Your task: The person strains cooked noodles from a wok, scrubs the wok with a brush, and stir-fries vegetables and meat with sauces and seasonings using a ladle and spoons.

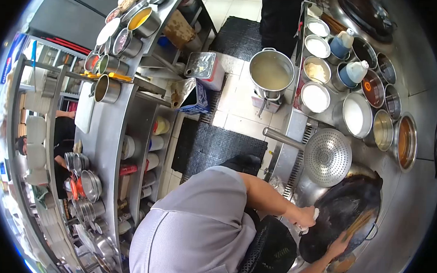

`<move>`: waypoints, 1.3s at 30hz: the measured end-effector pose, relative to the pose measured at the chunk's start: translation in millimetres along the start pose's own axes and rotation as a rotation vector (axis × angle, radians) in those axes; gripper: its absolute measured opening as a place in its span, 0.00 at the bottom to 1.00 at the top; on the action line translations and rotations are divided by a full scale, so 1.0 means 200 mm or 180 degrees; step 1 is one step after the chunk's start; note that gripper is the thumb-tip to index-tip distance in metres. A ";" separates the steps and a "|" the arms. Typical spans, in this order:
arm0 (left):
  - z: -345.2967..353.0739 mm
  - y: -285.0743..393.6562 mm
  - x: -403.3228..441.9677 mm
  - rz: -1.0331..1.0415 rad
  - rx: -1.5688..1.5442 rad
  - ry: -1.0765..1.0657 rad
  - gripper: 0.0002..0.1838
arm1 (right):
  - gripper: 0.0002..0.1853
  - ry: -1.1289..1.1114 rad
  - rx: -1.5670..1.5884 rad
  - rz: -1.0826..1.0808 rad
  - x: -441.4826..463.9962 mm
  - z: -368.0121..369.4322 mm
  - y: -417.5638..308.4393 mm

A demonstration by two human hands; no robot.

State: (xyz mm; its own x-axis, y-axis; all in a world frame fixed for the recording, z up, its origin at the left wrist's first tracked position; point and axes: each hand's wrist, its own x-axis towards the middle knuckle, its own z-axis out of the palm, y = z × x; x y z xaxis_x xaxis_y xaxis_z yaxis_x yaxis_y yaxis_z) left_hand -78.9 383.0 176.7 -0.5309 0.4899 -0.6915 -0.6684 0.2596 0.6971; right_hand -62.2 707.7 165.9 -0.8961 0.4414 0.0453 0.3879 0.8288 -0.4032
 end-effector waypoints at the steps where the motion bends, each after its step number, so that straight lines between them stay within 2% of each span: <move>1: 0.00 -0.01 0.01 0.0003 0.0050 0.0007 0.33 | 0.32 -0.0528 0.0934 0.1245 0.03 0.02 -0.39; 2: 0.01 -0.03 0.02 0.0098 -0.0008 0.0080 0.32 | 0.32 -0.0269 0.1647 0.1483 -0.01 0.07 -0.61; 3: 0.02 -0.04 0.03 0.0198 -0.0076 0.0137 0.32 | 0.32 -0.0508 0.1682 0.1387 -0.01 0.13 -0.65; 4: 0.03 -0.04 0.02 0.0222 -0.0026 0.0102 0.32 | 0.33 -0.0492 0.2284 0.1358 -0.09 0.16 -0.76; 5: 0.01 -0.02 0.01 0.0248 0.0043 0.0244 0.32 | 0.34 -0.0734 0.2345 0.1379 -0.18 0.15 -0.83; 6: 0.00 0.00 0.00 0.0279 0.0103 0.0395 0.31 | 0.33 -0.0954 0.2452 0.1047 -0.30 0.10 -0.91; 8: -0.04 -0.01 0.00 0.0419 0.0036 0.0242 0.32 | 0.30 -0.1668 0.2271 0.1087 -0.51 -0.06 -0.88; 9: -0.04 -0.03 0.03 0.0519 0.0131 0.0350 0.32 | 0.29 -0.1741 0.1781 0.0542 -0.61 -0.14 -0.83; 11: -0.06 -0.03 0.01 0.0794 -0.0022 0.0321 0.31 | 0.30 -0.1536 0.0694 -0.1055 -0.80 -0.26 -0.38; 13: -0.08 0.00 0.02 0.0515 -0.0159 0.0160 0.30 | 0.33 -0.1973 -0.0297 0.0013 -0.88 -0.57 -0.28; 14: -0.09 0.03 -0.01 0.0442 -0.0258 -0.0016 0.31 | 0.32 -0.2025 0.0057 0.0467 -0.87 -0.67 -0.23; 16: -0.08 0.03 -0.02 0.0401 -0.0229 0.0091 0.32 | 0.31 -0.2241 0.0156 -0.0101 -0.80 -0.70 -0.19; 18: -0.06 0.01 0.02 0.0393 -0.0138 0.0169 0.33 | 0.32 -0.2150 -0.0022 -0.0652 -0.73 -0.54 -0.31; 20: 0.00 -0.07 0.10 0.0515 0.0332 0.0540 0.35 | 0.32 -0.2276 0.0802 0.0072 -0.62 -0.32 -0.60; 22: -0.03 0.02 -0.03 0.0345 0.0372 0.0271 0.34 | 0.32 -0.1908 0.1267 0.0620 -0.57 -0.18 -0.69; 23: -0.03 0.02 -0.04 0.0403 0.0357 0.0372 0.34 | 0.32 -0.1845 0.1287 0.0662 -0.59 -0.25 -0.71; 25: -0.03 0.00 0.01 0.0594 0.0495 0.0589 0.34 | 0.34 -0.2375 0.0880 0.0631 -0.62 -0.42 -0.81; 27: -0.04 -0.02 0.05 0.0553 0.0390 0.0460 0.34 | 0.32 -0.2108 0.0374 -0.0721 -0.71 -0.54 -0.41; 29: -0.05 -0.03 0.07 0.0516 0.0365 0.0425 0.34 | 0.34 -0.2525 0.0168 -0.0155 -0.71 -0.81 -0.39; 30: -0.05 -0.03 0.07 0.0516 0.0355 0.0434 0.34 | 0.34 -0.2533 0.0162 -0.0165 -0.69 -0.81 -0.34; 32: -0.05 -0.02 0.06 0.0501 -0.0002 0.0416 0.33 | 0.31 -0.2996 0.0060 0.0534 -0.64 -0.79 -0.24; 34: -0.01 -0.05 0.09 0.0518 -0.0017 0.0346 0.34 | 0.32 -0.2412 0.0811 -0.1164 -0.54 -0.41 -0.14; 35: -0.03 -0.06 0.10 0.0520 -0.0057 0.0319 0.35 | 0.32 -0.2367 0.1252 -0.0019 -0.47 -0.35 -0.44; 36: -0.09 0.06 -0.02 0.0468 0.0482 0.0207 0.35 | 0.33 -0.2323 0.1641 0.1113 -0.43 -0.28 -0.76; 37: -0.08 0.02 0.00 0.0648 0.0446 0.0316 0.35 | 0.34 -0.1843 0.2211 0.0827 -0.37 -0.09 -0.75; 38: -0.05 -0.03 0.04 0.0810 0.0417 0.0416 0.35 | 0.34 -0.1444 0.2483 0.0828 -0.35 0.01 -0.84; 39: -0.04 -0.04 0.03 0.0762 0.0337 0.0469 0.34 | 0.33 -0.1464 0.2412 0.0782 -0.37 0.04 -0.85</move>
State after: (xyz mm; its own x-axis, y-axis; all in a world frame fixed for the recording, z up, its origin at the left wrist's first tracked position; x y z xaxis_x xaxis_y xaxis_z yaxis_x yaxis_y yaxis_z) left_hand -81.1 376.5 166.3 -0.7420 0.4236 -0.5197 -0.4610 0.2405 0.8542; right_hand -63.3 531.6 223.7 -0.8677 0.2606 -0.4233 0.4791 0.2114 -0.8519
